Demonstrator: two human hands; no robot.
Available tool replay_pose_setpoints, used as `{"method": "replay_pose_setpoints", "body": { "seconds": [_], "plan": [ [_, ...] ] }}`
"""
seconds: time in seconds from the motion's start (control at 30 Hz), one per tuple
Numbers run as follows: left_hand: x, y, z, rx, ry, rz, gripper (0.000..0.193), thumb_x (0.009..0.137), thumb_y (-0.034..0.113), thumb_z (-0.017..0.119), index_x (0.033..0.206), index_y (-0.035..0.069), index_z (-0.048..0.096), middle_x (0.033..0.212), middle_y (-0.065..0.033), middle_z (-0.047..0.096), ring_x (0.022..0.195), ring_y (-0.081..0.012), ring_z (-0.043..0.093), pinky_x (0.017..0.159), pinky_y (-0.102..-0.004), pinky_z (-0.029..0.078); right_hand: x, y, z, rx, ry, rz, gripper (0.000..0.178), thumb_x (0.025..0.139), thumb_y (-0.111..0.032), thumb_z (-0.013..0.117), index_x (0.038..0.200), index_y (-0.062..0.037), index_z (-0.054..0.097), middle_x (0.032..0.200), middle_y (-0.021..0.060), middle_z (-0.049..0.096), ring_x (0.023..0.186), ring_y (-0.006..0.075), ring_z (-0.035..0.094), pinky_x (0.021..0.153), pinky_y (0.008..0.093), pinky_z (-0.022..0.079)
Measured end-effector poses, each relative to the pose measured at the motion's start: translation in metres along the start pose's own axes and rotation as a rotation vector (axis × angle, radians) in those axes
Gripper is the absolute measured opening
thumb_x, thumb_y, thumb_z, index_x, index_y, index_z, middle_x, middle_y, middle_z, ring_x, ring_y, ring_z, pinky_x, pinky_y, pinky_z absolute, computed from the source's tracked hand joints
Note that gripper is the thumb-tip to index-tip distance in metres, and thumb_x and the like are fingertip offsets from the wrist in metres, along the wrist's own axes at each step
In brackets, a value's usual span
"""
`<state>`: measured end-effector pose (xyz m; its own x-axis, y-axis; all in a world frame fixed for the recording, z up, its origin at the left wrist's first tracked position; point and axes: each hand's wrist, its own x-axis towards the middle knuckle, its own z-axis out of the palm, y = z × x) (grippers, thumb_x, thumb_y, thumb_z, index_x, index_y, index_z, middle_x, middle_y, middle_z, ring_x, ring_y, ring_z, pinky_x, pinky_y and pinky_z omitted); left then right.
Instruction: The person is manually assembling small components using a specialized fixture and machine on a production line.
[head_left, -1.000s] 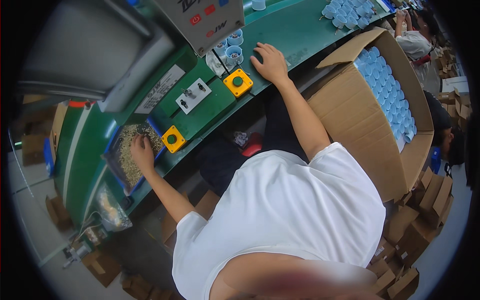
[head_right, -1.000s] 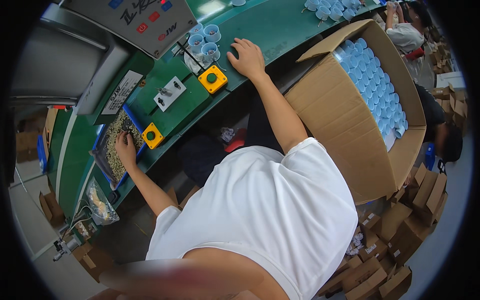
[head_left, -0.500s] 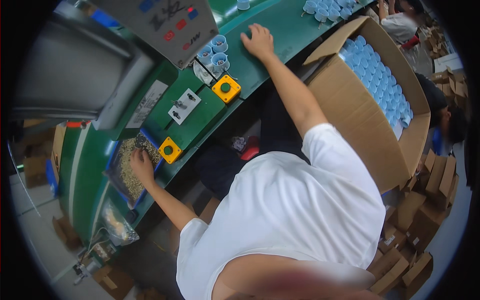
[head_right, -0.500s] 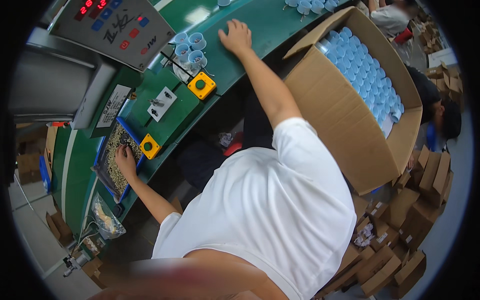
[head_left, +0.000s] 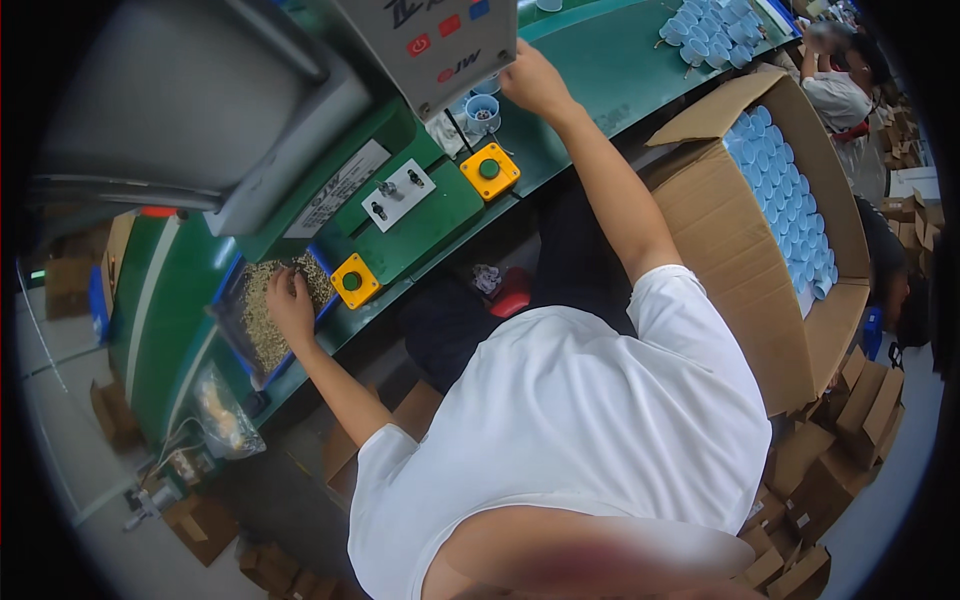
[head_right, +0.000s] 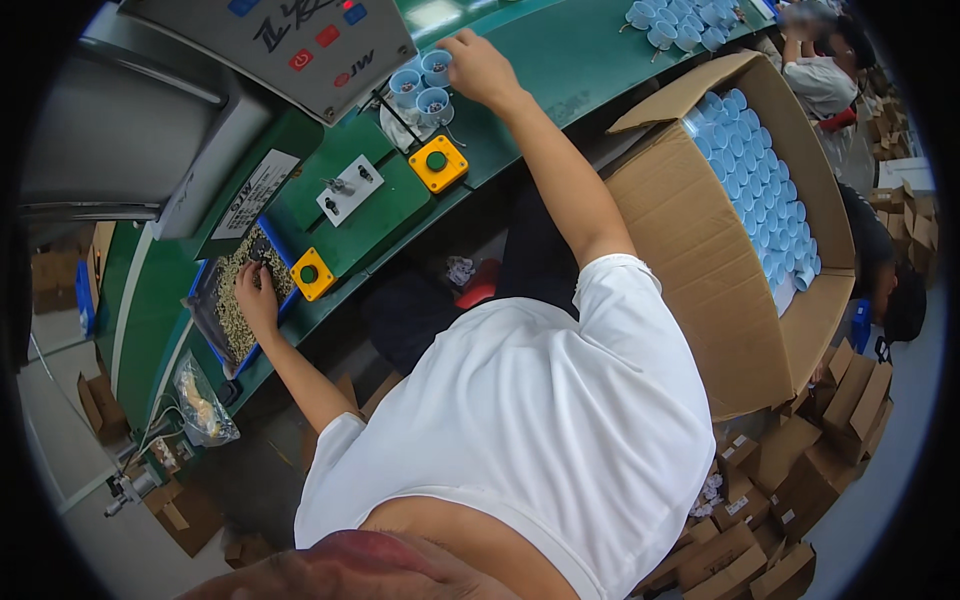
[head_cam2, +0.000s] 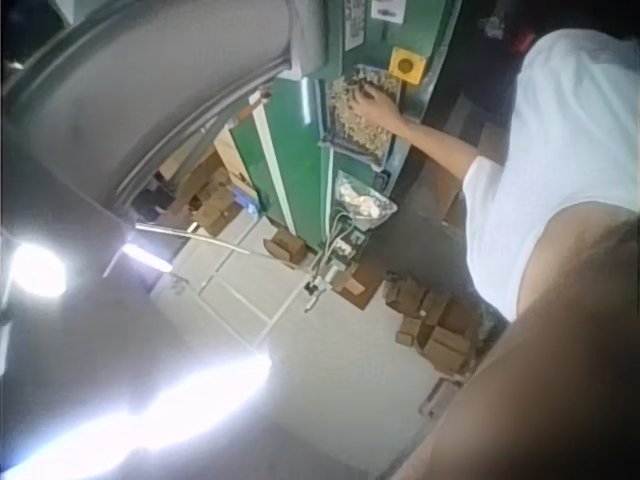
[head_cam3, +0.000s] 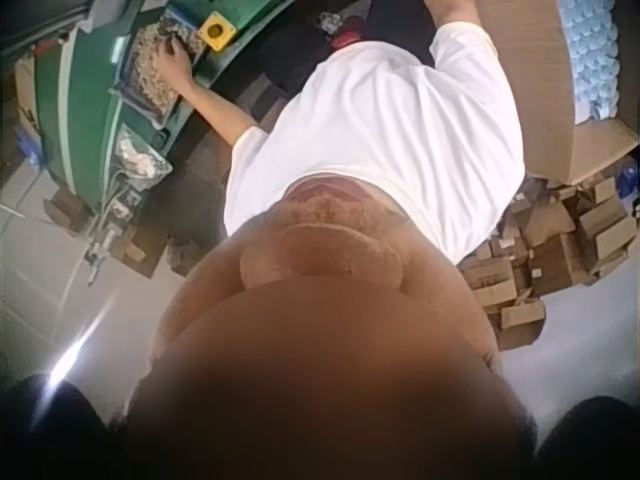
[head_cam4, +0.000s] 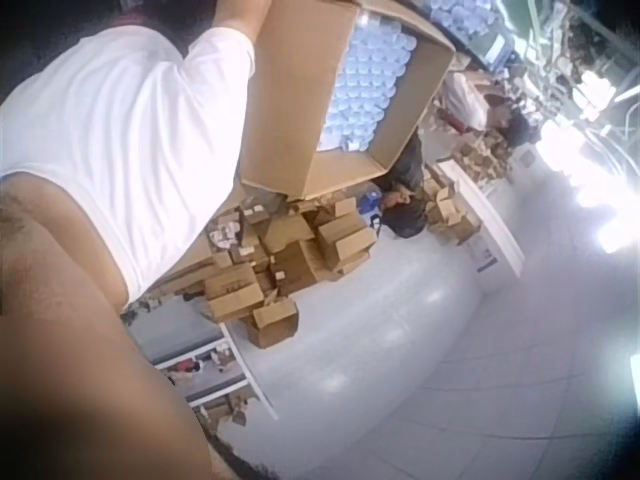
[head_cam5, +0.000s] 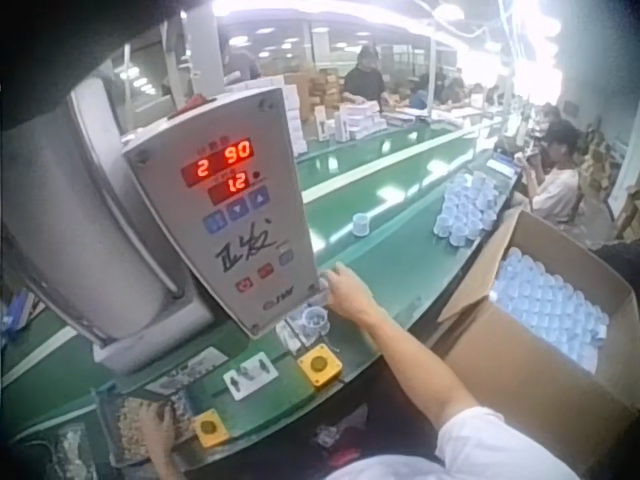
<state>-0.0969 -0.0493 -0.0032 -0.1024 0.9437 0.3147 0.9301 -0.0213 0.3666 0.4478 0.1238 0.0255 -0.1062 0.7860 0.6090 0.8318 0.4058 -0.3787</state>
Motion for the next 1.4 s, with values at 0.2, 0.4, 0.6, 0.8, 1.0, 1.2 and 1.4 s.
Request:
{"method": "replay_pose_setpoints", "body": {
  "seconds": [0.2,0.4,0.6,0.8,1.0,1.2,1.4],
  "plan": [
    [0.001,-0.002,0.002,0.004,0.001,0.000,0.025,0.096,0.020,0.065,0.112,0.001,0.071,0.127,-0.0178,0.066,0.117,-0.0389,0.061,0.100,-0.0455,0.048,-0.017,-0.008,-0.006,0.002,0.008,0.144,0.027,0.088,-0.015,0.070,0.113,-0.0049,0.067,0.106,0.0161,0.062,0.098,0.0372,0.062,0.086,0.0447,0.054],
    [0.000,-0.004,0.001,0.017,0.004,0.000,0.025,0.096,0.020,0.065,0.111,0.002,0.072,0.126,-0.0174,0.067,0.117,-0.0386,0.062,0.099,-0.0453,0.049,-0.029,-0.011,-0.005,-0.006,-0.012,0.051,0.020,0.090,-0.016,0.071,0.106,-0.0044,0.065,0.108,0.0142,0.062,0.099,0.0357,0.061,0.087,0.0409,0.053],
    [0.001,0.001,0.000,0.003,-0.030,-0.051,0.027,0.098,0.024,0.064,0.114,0.003,0.072,0.131,-0.0151,0.065,0.120,-0.0378,0.060,0.104,-0.0452,0.046,-0.035,-0.018,-0.010,-0.027,0.335,0.111,0.021,0.097,-0.019,0.068,0.110,-0.0043,0.062,0.118,0.0166,0.062,0.104,0.0302,0.062,0.091,0.0378,0.051],
    [-0.007,-0.004,-0.002,0.025,-0.018,-0.058,0.027,0.098,0.024,0.064,0.114,0.004,0.072,0.129,-0.0140,0.066,0.119,-0.0377,0.061,0.103,-0.0439,0.047,-0.055,-0.084,-0.031,1.319,0.254,0.736,0.019,0.101,-0.018,0.065,0.110,-0.0024,0.058,0.133,0.0218,0.057,0.111,0.0301,0.060,0.095,0.0389,0.050],
    [0.004,0.006,-0.002,0.035,-0.004,-0.052,0.025,0.097,0.024,0.065,0.112,0.005,0.073,0.128,-0.0144,0.067,0.118,-0.0374,0.061,0.102,-0.0441,0.048,-0.056,-0.198,-0.038,0.628,0.197,-0.032,0.038,0.088,-0.018,0.082,0.107,-0.0009,0.053,0.123,0.0173,0.058,0.107,0.0274,0.059,0.096,0.0369,0.048],
    [0.001,0.002,0.000,0.018,0.009,-0.041,0.025,0.097,0.025,0.066,0.113,0.006,0.073,0.129,-0.0135,0.066,0.119,-0.0365,0.061,0.102,-0.0443,0.048,-0.055,-0.225,-0.003,0.658,0.213,-0.110,0.049,0.077,-0.017,0.091,0.106,-0.0028,0.054,0.114,0.0156,0.056,0.104,0.0304,0.059,0.091,0.0385,0.049],
    [0.001,0.006,-0.003,0.016,-0.006,-0.048,0.025,0.095,0.025,0.068,0.110,0.006,0.073,0.129,-0.0135,0.067,0.118,-0.0370,0.062,0.102,-0.0446,0.048,-0.052,-0.229,0.003,0.561,0.223,-0.225,0.054,0.072,-0.020,0.095,0.106,-0.0035,0.055,0.110,0.0139,0.055,0.099,0.0309,0.059,0.081,0.0387,0.052]
  ]
}}
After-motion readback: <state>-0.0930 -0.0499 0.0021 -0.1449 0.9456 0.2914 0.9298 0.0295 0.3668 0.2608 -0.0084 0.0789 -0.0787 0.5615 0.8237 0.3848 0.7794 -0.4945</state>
